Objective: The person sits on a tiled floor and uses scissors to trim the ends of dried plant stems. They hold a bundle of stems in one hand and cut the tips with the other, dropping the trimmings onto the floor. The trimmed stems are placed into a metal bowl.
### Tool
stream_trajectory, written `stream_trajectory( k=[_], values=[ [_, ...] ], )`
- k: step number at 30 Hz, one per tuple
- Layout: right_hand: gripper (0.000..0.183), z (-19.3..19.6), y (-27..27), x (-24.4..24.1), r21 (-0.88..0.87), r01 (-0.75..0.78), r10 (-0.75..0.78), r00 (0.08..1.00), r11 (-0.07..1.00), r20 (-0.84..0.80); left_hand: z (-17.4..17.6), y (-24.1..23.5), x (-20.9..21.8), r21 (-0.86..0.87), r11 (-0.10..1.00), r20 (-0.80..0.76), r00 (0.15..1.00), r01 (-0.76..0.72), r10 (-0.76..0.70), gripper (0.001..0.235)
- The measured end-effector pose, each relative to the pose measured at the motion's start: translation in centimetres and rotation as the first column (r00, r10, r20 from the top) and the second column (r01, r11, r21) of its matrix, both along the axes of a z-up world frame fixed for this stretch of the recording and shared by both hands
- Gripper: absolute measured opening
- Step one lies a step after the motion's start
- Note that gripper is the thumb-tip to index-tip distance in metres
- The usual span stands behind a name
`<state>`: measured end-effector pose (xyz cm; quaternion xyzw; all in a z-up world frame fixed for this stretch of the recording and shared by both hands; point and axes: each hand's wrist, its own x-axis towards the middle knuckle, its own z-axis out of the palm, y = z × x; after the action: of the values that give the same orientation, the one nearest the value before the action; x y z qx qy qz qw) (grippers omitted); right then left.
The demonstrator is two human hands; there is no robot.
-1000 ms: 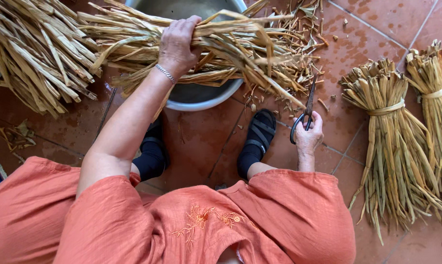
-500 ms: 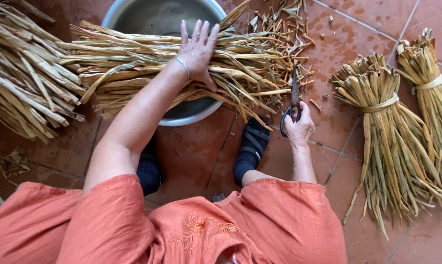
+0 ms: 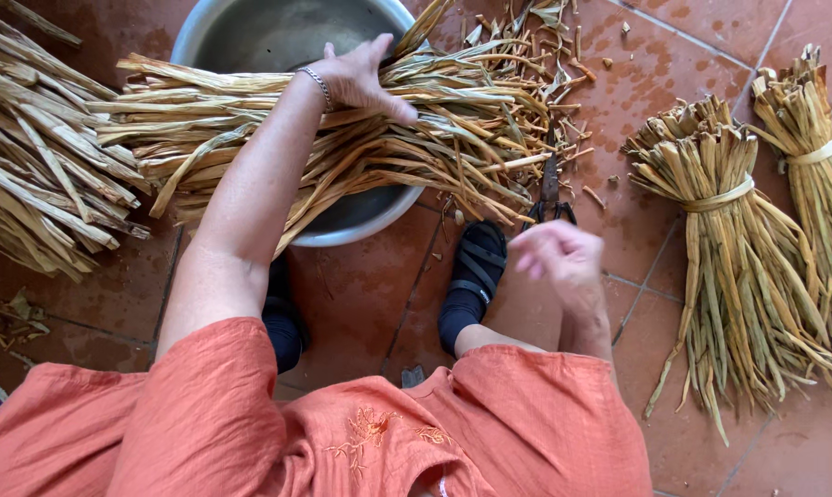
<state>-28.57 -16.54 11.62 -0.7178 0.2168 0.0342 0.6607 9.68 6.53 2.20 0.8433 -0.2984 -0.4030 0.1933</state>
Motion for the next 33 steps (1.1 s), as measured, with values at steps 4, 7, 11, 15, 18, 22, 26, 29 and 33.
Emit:
stream_trajectory(
  k=[4, 7, 11, 15, 18, 22, 26, 29, 33],
  values=[
    [0.041, -3.7, 6.0, 4.5, 0.224, -0.374, 0.430, 0.846, 0.900, -0.314, -0.1, -1.4, 0.4, 0.061, 0.995, 0.033, 0.997, -0.076, 0.074, 0.147],
    [0.059, -8.5, 6.9, 8.1, 0.169, -0.300, 0.343, 0.867, 0.939, -0.361, 0.3, -2.0, -1.1, 0.048, 0.995, -0.124, 0.988, -0.084, 0.089, 0.131],
    [0.058, -13.3, 6.8, 11.0, 0.203, -0.117, 0.150, 0.976, 0.972, -0.155, 1.8, -2.1, -2.1, -0.020, 0.999, -0.171, 0.985, 0.035, -0.038, 0.136],
    [0.059, -15.6, 6.2, 12.9, 0.135, -0.076, 0.084, 0.995, 0.988, -0.053, 3.4, -1.7, -3.5, -0.053, 0.990, -0.262, 0.954, 0.134, -0.144, 0.143],
    [0.058, -16.6, 6.1, 13.5, 0.079, -0.048, 0.058, 0.990, 0.996, -0.129, 3.8, -1.8, -6.0, -0.069, 0.963, -0.059, 0.962, 0.261, -0.265, 0.158],
    [0.058, -17.1, 5.8, 13.5, 0.293, -0.016, 0.082, 0.973, 0.956, -0.214, 3.2, -1.3, -10.0, -0.070, 0.985, 0.166, 0.976, 0.157, -0.144, 0.150],
    [0.054, -17.2, 6.7, 13.4, 0.263, -0.075, 0.104, 0.990, 0.962, -0.099, 1.3, -0.9, -12.3, -0.219, 0.975, 0.260, 0.962, -0.024, 0.082, 0.105],
    [0.050, -16.1, 7.2, 13.8, 0.104, -0.102, 0.117, 0.982, 0.989, -0.149, -0.5, -0.6, -12.8, -0.338, 0.935, 0.231, 0.953, -0.111, 0.197, 0.086],
    [0.047, -12.7, 8.1, 14.8, 0.090, -0.117, 0.125, 0.988, 0.989, -0.087, -1.4, -0.3, -12.6, -0.420, 0.876, 0.165, 0.929, -0.237, 0.330, 0.058]
  ],
)
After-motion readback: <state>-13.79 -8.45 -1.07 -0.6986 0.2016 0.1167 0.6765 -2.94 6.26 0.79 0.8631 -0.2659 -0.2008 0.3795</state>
